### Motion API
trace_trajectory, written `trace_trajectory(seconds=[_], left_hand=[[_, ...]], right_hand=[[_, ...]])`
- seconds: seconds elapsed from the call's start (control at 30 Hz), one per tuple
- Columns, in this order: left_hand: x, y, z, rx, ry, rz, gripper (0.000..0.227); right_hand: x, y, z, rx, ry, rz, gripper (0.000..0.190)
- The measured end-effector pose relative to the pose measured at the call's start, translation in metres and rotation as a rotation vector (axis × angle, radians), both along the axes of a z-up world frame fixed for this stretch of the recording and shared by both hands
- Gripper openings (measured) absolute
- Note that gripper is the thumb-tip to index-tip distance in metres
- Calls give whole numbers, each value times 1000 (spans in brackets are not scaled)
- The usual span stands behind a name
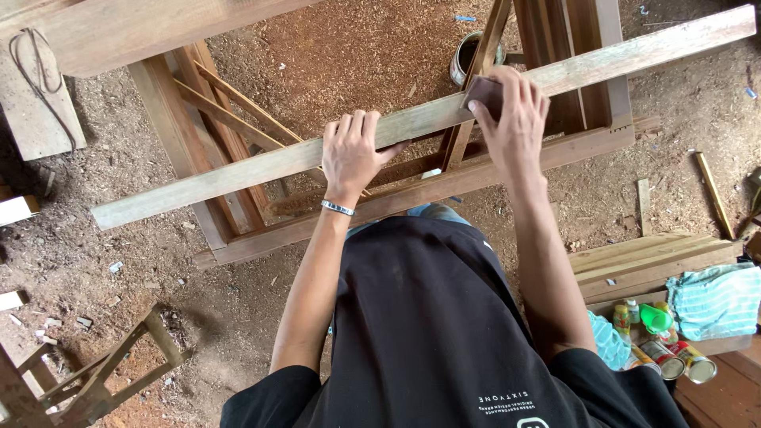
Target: The person sands a long wooden plank with a piece of sandpaper, rubbing the flat faces and the edges by hand while holding the wood steady.
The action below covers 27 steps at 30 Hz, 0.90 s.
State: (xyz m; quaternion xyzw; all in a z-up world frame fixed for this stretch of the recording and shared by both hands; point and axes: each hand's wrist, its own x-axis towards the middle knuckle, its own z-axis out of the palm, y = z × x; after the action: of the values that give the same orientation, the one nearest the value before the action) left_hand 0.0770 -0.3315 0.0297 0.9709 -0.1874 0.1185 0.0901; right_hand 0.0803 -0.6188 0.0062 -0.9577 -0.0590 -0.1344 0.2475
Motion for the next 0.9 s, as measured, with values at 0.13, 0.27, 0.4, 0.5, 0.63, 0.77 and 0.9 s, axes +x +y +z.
trace_trajectory(seconds=[0.13,0.27,0.4,0.5,0.63,0.77,0.9], left_hand=[[-2,0,2,-3,34,14,74],[-1,0,1,-7,29,8,76],[-1,0,-1,-8,17,7,76],[-2,0,-3,1,44,4,75],[1,0,-4,-3,56,-6,76],[-1,-1,-1,-21,38,-7,75],[-4,-1,6,-40,32,-1,71]], right_hand=[[5,-7,15,-66,78,7,56],[14,-12,14,-79,113,16,55],[13,-10,8,-6,87,-41,50],[15,-9,4,23,131,-53,46],[18,-11,-6,-15,109,-49,50],[24,11,-32,-156,73,-122,33],[9,19,-37,-152,-98,-47,27]])
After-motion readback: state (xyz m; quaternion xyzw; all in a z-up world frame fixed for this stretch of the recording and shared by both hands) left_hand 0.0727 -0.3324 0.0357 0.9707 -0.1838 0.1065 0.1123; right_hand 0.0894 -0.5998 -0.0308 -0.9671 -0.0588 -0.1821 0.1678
